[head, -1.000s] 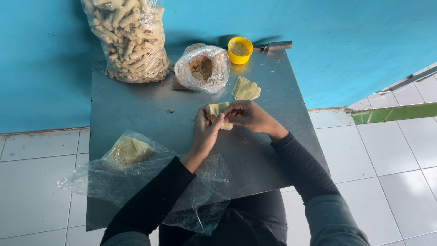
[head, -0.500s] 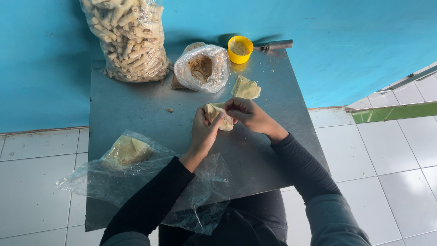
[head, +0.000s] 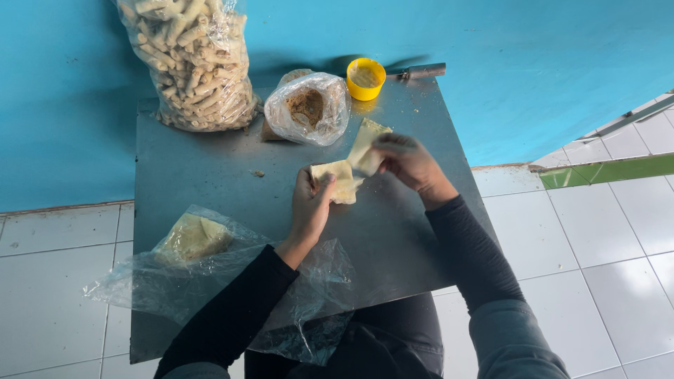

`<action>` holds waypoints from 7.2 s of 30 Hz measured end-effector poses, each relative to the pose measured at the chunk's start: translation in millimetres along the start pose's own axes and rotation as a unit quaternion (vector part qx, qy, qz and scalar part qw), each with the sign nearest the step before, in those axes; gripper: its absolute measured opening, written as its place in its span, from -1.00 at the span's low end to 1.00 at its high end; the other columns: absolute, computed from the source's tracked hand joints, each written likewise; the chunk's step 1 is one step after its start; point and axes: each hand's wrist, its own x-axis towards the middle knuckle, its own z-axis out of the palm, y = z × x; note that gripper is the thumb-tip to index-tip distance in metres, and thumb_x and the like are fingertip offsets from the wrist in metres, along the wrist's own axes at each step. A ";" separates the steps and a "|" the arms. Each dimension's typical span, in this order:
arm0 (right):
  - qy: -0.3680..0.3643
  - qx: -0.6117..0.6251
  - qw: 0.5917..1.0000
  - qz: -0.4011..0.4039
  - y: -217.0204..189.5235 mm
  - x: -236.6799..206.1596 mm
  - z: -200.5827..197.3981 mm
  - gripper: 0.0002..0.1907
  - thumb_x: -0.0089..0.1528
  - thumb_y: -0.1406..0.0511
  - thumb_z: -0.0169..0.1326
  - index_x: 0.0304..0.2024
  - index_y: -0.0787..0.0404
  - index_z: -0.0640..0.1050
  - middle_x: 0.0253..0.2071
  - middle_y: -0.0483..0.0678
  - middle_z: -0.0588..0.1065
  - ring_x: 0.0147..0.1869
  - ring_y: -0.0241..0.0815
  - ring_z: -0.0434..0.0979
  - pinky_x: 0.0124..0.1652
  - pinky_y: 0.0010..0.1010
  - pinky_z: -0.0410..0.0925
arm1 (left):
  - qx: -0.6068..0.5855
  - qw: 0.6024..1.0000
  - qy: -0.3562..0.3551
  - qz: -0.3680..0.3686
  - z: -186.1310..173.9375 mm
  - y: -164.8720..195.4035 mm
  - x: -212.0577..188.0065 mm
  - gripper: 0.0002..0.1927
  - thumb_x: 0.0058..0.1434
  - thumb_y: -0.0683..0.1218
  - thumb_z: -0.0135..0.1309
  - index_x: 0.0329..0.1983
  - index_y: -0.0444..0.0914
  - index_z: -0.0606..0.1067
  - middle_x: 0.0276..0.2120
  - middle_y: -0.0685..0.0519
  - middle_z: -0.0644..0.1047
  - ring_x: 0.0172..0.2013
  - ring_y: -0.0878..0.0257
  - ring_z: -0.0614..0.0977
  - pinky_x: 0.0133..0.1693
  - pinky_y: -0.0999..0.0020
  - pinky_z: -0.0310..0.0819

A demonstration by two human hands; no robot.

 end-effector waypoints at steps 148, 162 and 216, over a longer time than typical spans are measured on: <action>-0.045 -0.162 0.962 -0.216 7.3 -7.4 46.3 -0.85 0.33 0.43 0.18 -0.05 0.32 0.57 -0.10 -0.11 0.58 0.00 -0.38 0.56 0.06 -0.48 0.45 | 0.099 0.987 -0.123 0.012 4.2 47.1 47.0 -0.77 0.26 -0.14 0.26 -0.07 -0.33 0.59 -0.18 0.06 0.66 -0.14 0.38 0.68 -0.06 0.44 0.61; -0.089 -0.166 0.975 -0.114 9.1 -5.5 43.3 -0.83 0.33 0.37 0.18 -0.08 0.36 0.58 -0.19 -0.10 0.57 -0.13 -0.40 0.55 -0.10 -0.53 0.44 | 0.146 0.987 0.064 0.034 -3.2 24.0 52.1 -0.89 0.50 -0.14 -0.07 -0.01 -0.26 0.35 -0.20 0.10 0.46 -0.24 0.38 0.48 -0.25 0.38 0.46; 0.057 -0.498 0.849 -0.165 10.4 -17.7 65.8 -0.82 0.23 0.30 0.18 -0.20 0.24 0.49 -0.47 0.05 0.54 -0.42 0.00 0.60 -0.36 -0.22 0.40 | 0.552 0.810 -0.030 0.196 24.0 57.0 13.9 -0.88 0.23 -0.24 0.15 -0.17 -0.28 0.51 -0.20 -0.09 0.56 -0.27 -0.06 0.64 -0.25 0.13 0.53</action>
